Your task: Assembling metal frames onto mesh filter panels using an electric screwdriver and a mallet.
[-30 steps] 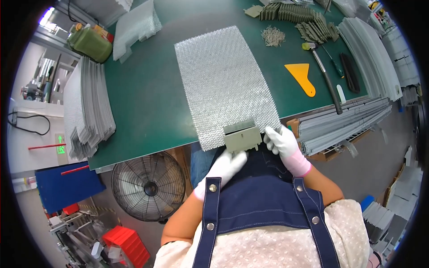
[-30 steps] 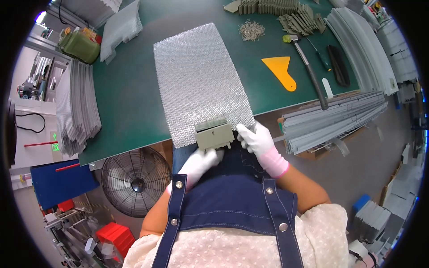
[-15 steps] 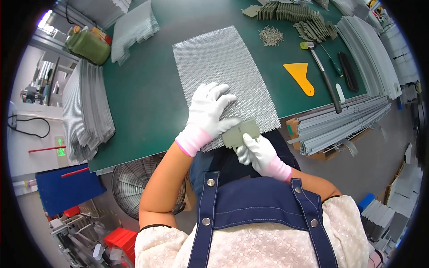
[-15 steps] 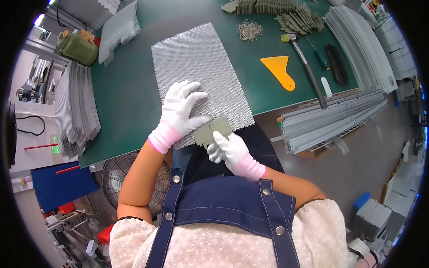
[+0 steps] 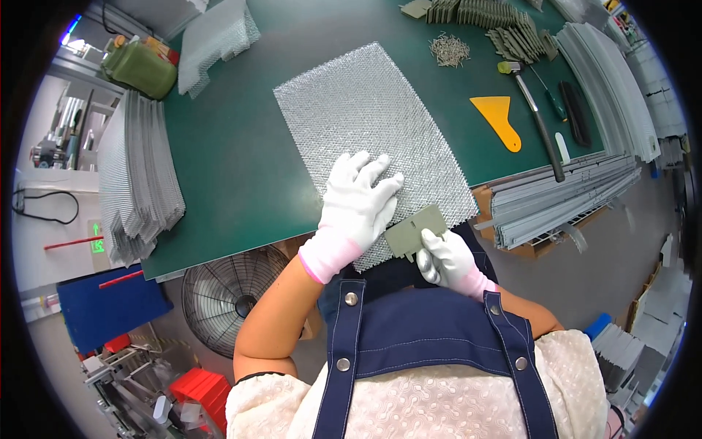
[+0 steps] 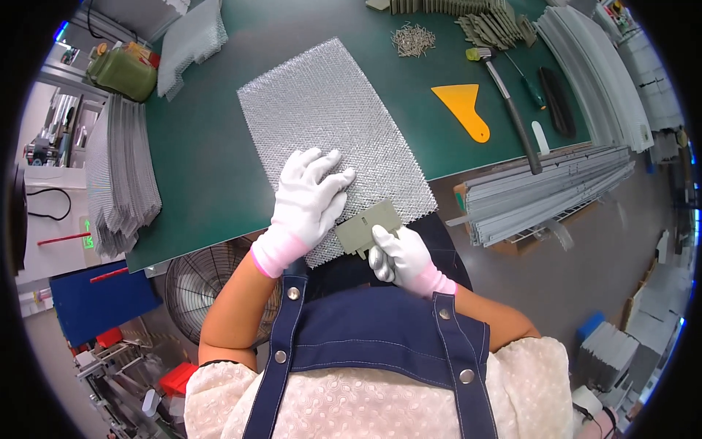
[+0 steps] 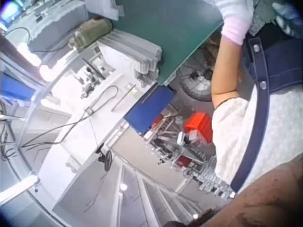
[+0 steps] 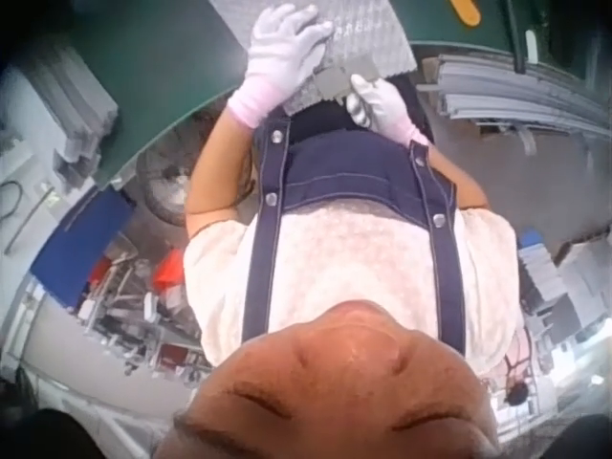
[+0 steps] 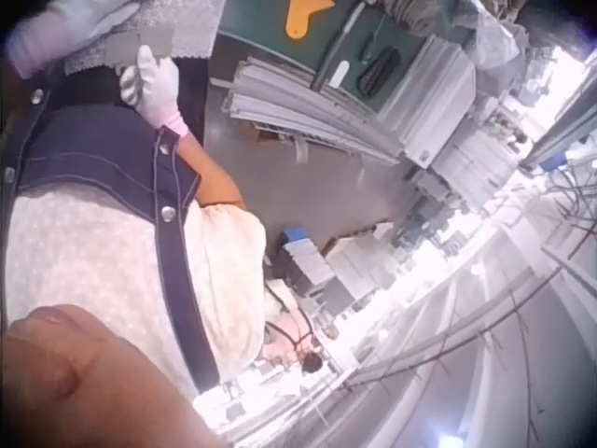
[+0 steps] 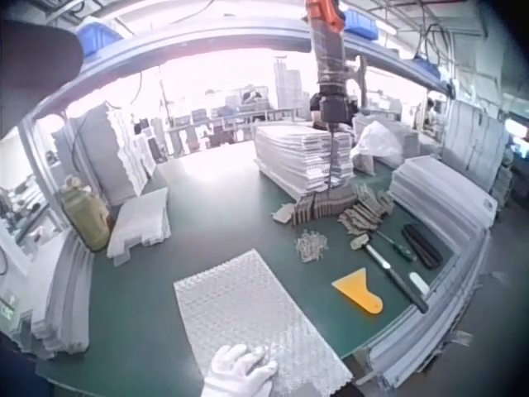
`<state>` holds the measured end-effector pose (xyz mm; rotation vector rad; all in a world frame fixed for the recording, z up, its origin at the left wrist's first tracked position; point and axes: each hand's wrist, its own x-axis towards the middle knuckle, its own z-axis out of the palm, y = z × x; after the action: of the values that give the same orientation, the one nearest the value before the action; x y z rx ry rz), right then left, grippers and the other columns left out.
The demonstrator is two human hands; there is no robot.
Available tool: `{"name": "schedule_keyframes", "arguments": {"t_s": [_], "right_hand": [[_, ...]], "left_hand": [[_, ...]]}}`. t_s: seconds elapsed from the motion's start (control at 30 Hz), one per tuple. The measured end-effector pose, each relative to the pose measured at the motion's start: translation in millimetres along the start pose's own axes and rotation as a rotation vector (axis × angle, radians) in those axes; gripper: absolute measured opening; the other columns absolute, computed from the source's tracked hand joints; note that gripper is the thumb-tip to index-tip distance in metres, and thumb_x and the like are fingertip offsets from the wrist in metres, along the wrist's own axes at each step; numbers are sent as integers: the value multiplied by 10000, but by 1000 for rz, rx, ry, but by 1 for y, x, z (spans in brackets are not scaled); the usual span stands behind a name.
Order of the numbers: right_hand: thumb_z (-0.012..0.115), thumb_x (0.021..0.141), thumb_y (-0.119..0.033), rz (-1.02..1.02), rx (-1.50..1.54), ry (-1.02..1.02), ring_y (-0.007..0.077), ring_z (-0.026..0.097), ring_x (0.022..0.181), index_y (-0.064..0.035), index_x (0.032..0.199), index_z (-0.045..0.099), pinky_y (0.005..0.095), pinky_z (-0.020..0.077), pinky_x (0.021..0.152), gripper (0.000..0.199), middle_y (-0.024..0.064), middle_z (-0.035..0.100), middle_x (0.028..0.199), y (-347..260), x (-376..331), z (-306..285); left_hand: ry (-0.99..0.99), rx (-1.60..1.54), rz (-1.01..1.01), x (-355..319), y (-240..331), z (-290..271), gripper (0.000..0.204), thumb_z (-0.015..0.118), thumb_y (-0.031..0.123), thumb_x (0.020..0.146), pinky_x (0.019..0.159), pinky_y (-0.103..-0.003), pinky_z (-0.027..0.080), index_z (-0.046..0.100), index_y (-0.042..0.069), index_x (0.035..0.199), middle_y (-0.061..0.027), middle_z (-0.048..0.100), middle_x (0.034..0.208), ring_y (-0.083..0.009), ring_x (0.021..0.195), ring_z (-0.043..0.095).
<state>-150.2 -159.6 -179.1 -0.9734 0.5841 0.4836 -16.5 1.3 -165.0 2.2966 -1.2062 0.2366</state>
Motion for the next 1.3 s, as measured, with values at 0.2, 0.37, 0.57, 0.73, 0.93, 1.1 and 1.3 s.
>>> {"name": "schedule_keyframes", "arguments": {"t_s": [0.2, 0.37, 0.57, 0.73, 0.93, 1.1, 1.3], "right_hand": [[507, 932, -339, -82, 162, 39, 95, 471, 427, -55, 907, 500, 202, 352, 378, 285, 27, 519, 574, 2, 11, 12], [513, 926, -312, -57, -91, -113, 126, 568, 517, 8, 820, 581, 221, 440, 454, 344, 77, 623, 688, -9, 14, -7], [632, 722, -188, -727, -1502, 451, 284, 580, 800, -123, 847, 684, 393, 480, 686, 151, 126, 596, 843, -8, 5, -141], [640, 670, -177, -1011, -1778, 546, 241, 554, 824, -162, 739, 652, 384, 444, 687, 71, 35, 585, 827, -12, 8, -156], [562, 775, -125, -1557, -1391, 338, 252, 574, 602, -115, 912, 619, 354, 457, 524, 148, 30, 599, 672, -104, -65, -47], [568, 767, -243, -1209, -1474, 37, 342, 607, 799, -92, 974, 541, 672, 407, 695, 257, 84, 605, 806, -100, -85, 61], [607, 711, -166, -1404, -691, 1417, 400, 569, 902, 51, 1133, 511, 426, 451, 825, 484, 197, 592, 1008, -117, -86, -132]], "left_hand": [[-9, 33, -9, 5, 5, -4, 282, 647, 115, 741, 971, -459, 355, 631, 100, 1022, -119, 552, 1150, -352, 1118, 441], [-33, 10, -6, 9, 1, -4, 428, 695, 187, 692, 996, -493, 323, 593, 92, 1097, -161, 496, 1222, -393, 1166, 406], [-336, 92, -61, -14, 54, -28, 850, 783, 287, 514, 1008, -525, 285, 457, 58, 1265, -230, 400, 1293, -428, 1200, 374], [-274, 344, -171, -17, 9, -42, 910, 777, 223, 530, 1045, -506, 239, 378, 31, 1325, -183, 433, 1305, -374, 1242, 361], [-28, -44, -35, 0, 45, -38, 887, 763, 267, 615, 1003, -552, 298, 334, -16, 1337, -210, 490, 1262, -409, 1179, 440], [36, -364, 6, 42, 120, 14, 318, 618, 206, 769, 744, -529, 463, 525, 48, 1029, -126, 565, 785, -312, 700, 553], [158, -834, -435, 1, 64, -46, 349, 461, 262, 958, 884, -364, 448, 512, -31, 1140, -164, 551, 1144, -252, 1052, 554]]}}
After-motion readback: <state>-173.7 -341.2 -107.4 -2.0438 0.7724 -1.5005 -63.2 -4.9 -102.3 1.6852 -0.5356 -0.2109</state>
